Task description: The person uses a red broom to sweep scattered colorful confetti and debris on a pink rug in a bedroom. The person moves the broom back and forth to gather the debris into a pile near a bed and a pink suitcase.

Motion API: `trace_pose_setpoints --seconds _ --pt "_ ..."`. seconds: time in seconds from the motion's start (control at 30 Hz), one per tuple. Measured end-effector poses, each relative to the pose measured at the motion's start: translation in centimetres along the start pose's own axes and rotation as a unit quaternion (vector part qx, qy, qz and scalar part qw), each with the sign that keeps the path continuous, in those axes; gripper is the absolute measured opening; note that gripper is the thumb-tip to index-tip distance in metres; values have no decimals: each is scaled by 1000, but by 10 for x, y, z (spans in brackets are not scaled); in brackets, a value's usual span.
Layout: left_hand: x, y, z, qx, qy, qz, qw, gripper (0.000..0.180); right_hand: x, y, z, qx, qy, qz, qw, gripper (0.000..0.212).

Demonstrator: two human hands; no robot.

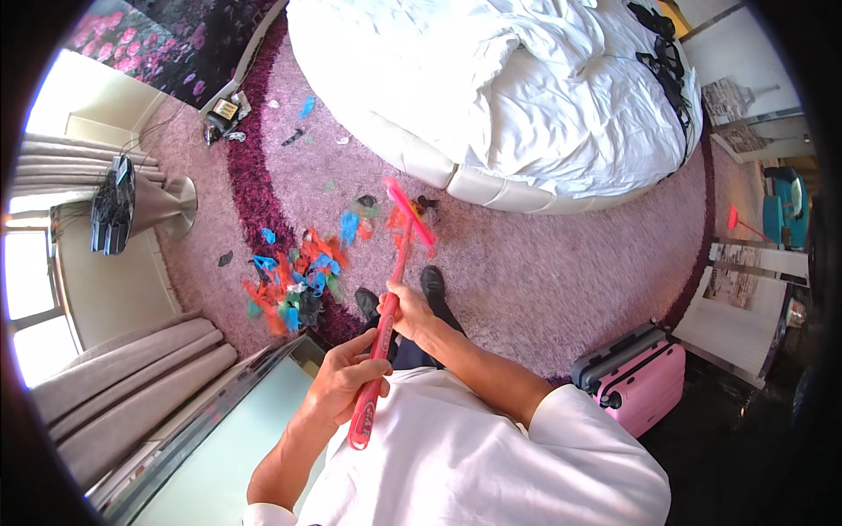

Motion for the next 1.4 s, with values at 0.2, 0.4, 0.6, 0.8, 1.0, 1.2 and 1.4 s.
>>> trace_pose_setpoints --seconds 0.2,0.4,0.6,0.8,1.0,1.2,1.4 --pt "2 2 7 11 12 -10 1000 60 -14 -16 13 -52 -4 -47 998 20" --pt "64 0 52 -34 8 16 999 46 28 -82 47 -2 -55 -100 993 15" --pt "33 -29 43 -95 63 -87 990 44 39 -17 1 -145 29 -43 988 20" --pt "-20 -47 33 -178 127 -170 961 41 20 38 -42 -223 60 25 973 24" --pt "-16 -55 46 -200 88 -116 969 44 13 -10 -32 -243 80 -66 964 26" --pt "27 -67 65 -99 28 -45 994 51 57 -76 -26 -81 69 -118 987 17" --pt "-18 -93 35 -52 71 -88 992 56 47 8 -81 -78 138 90 983 16"
Point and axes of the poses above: each hand's wrist, its own x-axis towards the middle knuckle, its own y-axis out of the palm, z = x × y, the point moved 7 cm from there along x, towards the middle knuckle, and after that the axes turned 3 degrees about y, right-handed, at the moved point
